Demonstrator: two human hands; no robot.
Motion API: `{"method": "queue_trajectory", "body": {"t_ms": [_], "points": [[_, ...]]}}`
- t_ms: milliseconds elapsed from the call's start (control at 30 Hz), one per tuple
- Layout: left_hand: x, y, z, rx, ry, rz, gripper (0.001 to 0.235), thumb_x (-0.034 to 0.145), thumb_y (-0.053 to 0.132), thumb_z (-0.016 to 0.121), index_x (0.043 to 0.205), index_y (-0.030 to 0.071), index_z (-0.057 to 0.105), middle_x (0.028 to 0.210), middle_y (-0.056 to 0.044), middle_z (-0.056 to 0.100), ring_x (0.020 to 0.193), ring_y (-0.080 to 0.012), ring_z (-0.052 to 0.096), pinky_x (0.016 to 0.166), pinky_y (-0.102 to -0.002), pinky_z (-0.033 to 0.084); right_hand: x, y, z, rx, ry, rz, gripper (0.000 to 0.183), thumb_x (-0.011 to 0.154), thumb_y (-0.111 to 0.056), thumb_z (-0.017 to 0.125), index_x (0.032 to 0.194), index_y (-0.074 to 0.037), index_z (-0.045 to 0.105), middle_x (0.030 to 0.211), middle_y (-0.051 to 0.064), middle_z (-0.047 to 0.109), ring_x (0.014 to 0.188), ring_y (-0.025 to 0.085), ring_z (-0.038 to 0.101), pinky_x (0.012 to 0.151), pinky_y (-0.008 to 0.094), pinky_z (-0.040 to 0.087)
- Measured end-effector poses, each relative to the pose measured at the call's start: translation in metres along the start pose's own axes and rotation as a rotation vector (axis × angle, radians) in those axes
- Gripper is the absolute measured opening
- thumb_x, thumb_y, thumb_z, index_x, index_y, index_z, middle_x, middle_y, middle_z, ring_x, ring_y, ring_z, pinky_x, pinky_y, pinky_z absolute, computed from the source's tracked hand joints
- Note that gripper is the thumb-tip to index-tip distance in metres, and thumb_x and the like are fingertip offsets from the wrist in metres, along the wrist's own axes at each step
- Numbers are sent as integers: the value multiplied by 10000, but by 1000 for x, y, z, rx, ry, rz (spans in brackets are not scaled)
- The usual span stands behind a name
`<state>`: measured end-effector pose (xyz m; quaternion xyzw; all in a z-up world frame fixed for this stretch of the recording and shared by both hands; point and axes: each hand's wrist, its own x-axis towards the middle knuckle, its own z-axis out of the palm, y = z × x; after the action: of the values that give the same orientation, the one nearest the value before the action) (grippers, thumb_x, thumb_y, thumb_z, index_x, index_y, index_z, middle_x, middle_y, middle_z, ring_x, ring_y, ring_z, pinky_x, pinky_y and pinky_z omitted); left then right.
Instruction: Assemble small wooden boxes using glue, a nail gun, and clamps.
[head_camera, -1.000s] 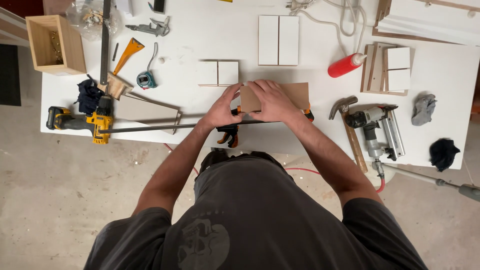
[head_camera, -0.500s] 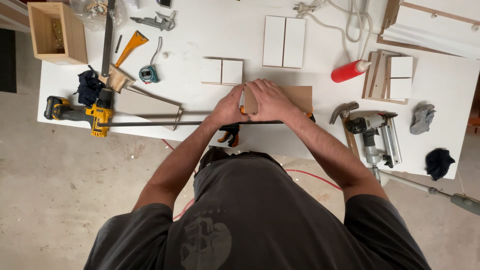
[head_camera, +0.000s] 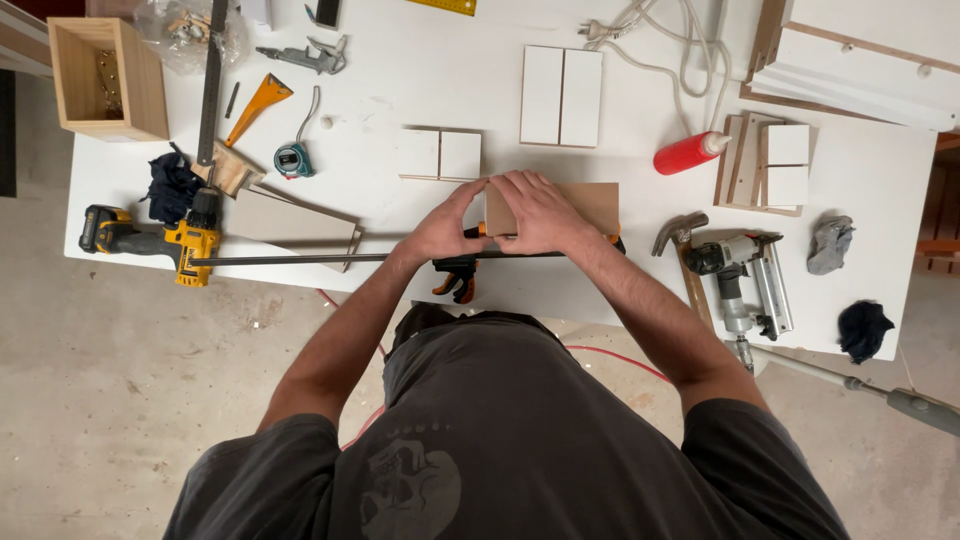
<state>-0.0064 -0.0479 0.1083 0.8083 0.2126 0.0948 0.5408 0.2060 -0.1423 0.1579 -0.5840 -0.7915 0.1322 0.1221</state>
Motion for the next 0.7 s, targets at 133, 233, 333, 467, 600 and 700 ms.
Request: {"method": "queue_trajectory", "body": {"t_ms": [133, 233, 333, 467, 600, 700], "points": [[2, -10, 3, 50, 51, 56, 998, 794, 268, 863, 1585, 42, 299, 1554, -224, 401, 1439, -402, 424, 1213, -485, 380, -2, 2, 7, 9, 57, -23, 945, 640, -416, 795, 1427, 5, 485, 1216, 169, 549, 1164, 348, 555, 1040, 446, 417], [5, -17, 7, 177, 54, 73, 1010, 760, 287, 860, 1577, 56, 312, 1519, -196, 437, 1412, -373, 463, 1180, -472, 422, -5, -1, 12, -28, 86, -21, 974, 623, -396, 800, 1448, 6, 471, 1235, 168, 543, 1185, 347, 546, 1058, 454, 410], [7, -17, 7, 245, 64, 103, 1019, 719, 275, 854, 1558, 52, 321, 1460, -185, 469, 1365, -375, 504, 1137, -469, 464, -6, -2, 17, -64, 122, -14, 999, 613, -395, 807, 1464, -1, 464, 1231, 163, 540, 1185, 340, 543, 1070, 462, 405], [9, -20, 8, 243, 82, 144, 990, 706, 282, 840, 1530, 47, 345, 1397, -180, 499, 1309, -385, 546, 1086, -473, 502, -8, 0, 21, -47, 136, -7, 993, 627, -388, 805, 1478, -7, 463, 1227, 161, 543, 1189, 340, 545, 1077, 473, 410], [12, -19, 6, 234, 88, 132, 984, 673, 293, 856, 1500, 49, 381, 1344, -168, 529, 1267, -373, 577, 1055, -470, 524, -6, 2, 24, -37, 142, -1, 993, 603, -406, 811, 1450, -1, 489, 1224, 164, 557, 1193, 345, 558, 1073, 475, 423], [15, -23, 3, 232, 68, 118, 988, 665, 328, 859, 1487, 40, 393, 1328, -175, 542, 1264, -388, 582, 1052, -484, 524, -3, 3, 24, -22, 135, 12, 970, 603, -416, 793, 1436, -10, 508, 1205, 152, 565, 1176, 335, 568, 1068, 466, 431]]}}
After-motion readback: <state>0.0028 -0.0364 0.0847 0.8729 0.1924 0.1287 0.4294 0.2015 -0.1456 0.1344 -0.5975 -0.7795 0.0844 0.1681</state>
